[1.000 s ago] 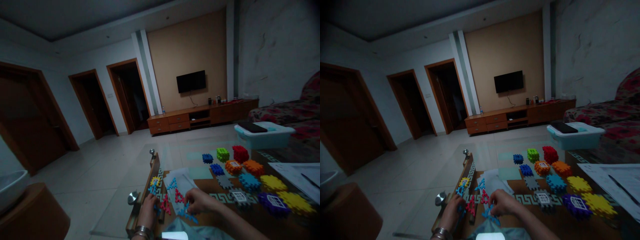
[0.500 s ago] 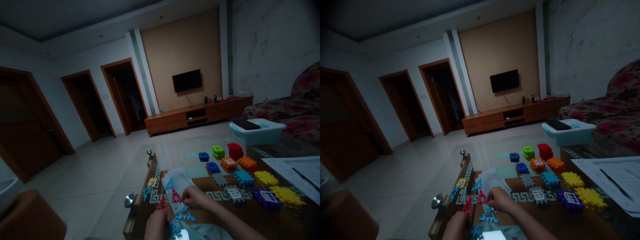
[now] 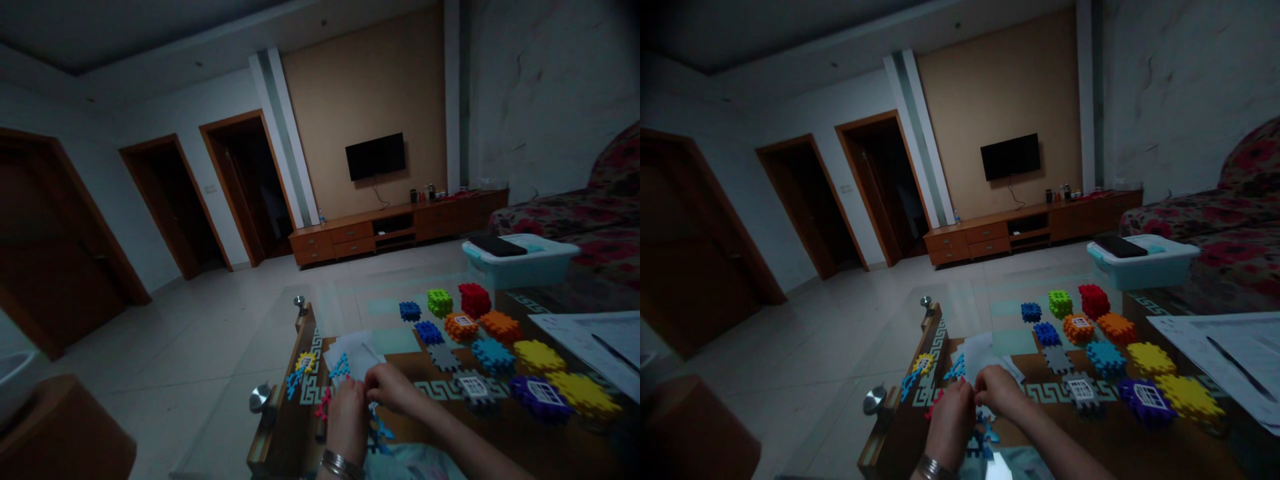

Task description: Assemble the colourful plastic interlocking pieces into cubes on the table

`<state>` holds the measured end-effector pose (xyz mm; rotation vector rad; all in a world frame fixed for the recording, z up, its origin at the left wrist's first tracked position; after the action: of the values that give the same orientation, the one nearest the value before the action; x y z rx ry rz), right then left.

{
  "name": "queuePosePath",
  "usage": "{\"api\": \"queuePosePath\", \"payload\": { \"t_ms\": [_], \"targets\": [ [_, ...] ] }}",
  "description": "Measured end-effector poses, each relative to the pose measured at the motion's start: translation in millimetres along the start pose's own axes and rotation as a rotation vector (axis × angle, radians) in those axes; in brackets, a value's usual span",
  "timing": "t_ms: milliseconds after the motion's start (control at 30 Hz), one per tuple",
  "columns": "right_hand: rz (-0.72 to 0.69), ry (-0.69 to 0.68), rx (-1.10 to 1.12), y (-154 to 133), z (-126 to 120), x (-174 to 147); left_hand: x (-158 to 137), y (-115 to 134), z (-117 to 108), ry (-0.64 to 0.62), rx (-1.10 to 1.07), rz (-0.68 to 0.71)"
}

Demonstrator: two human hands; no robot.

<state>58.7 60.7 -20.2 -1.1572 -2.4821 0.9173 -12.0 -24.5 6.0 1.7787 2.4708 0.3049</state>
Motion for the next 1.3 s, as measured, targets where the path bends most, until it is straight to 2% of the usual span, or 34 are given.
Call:
{"api": "queuePosePath", "payload": {
  "t_ms": [67,233,400,600,733,833,933,1033,1100,1167,1300],
  "targets": [
    [-0.04,-0.031,-0.032,-8.1,0.3,-6.4,-1.1,-17.7,-13.2,0.108,-0.044,-0.032],
    [-0.271,-0.163,-0.091,-39.4,13.5,-34.3,0.2,-81.5,-38.9,0.301,-0.045,-0.197],
    [-0.245,-0.16,-0.204,-48.3,26.3,-48.8,13.2,-132.8,-28.8,0.279,0.019,-0.365],
    [-0.273,-0.071,-0.148,-52.5,25.6,-49.3,20.5,-149.8,-13.9,0.255,-0.024,-0.391],
    [-0.163,-0.072,-0.038,-45.7,19.0,-39.5,20.3,-151.9,-16.6,0.273,-0.033,-0.418],
    [-0.098,-0.078,0.011,-35.7,15.2,-29.0,19.5,-150.9,-21.3,0.293,-0.046,-0.427],
    [-0.114,-0.071,0.017,-23.1,14.6,-18.7,17.6,-140.8,-26.9,0.329,-0.078,-0.375],
    [-0.15,0.081,0.01,-8.5,6.4,-5.1,11.4,-114.2,-29.8,0.324,-0.232,-0.231],
    [-0.177,0.182,-0.01,-1.1,0.2,6.0,3.9,-85.7,-27.5,0.231,-0.427,-0.077],
    [-0.224,0.216,-0.025,0.8,-1.7,18.2,-6.3,-53.9,-22.9,0.09,-0.564,0.079],
    [-0.365,0.149,-0.034,-11.8,6.3,36.2,-20.9,-11.4,-7.9,-0.1,-0.556,0.234]
  ]
}}
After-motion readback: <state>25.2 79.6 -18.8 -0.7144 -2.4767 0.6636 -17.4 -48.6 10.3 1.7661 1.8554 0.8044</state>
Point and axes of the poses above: each hand's wrist, its own x-axis towards the middle knuckle, its own z-axis out of the palm, y = z × x, the point moved 6 cm from there along x, towards the middle knuckle, and after that the axes turned 7 degrees about y, right-handed, at the moved point
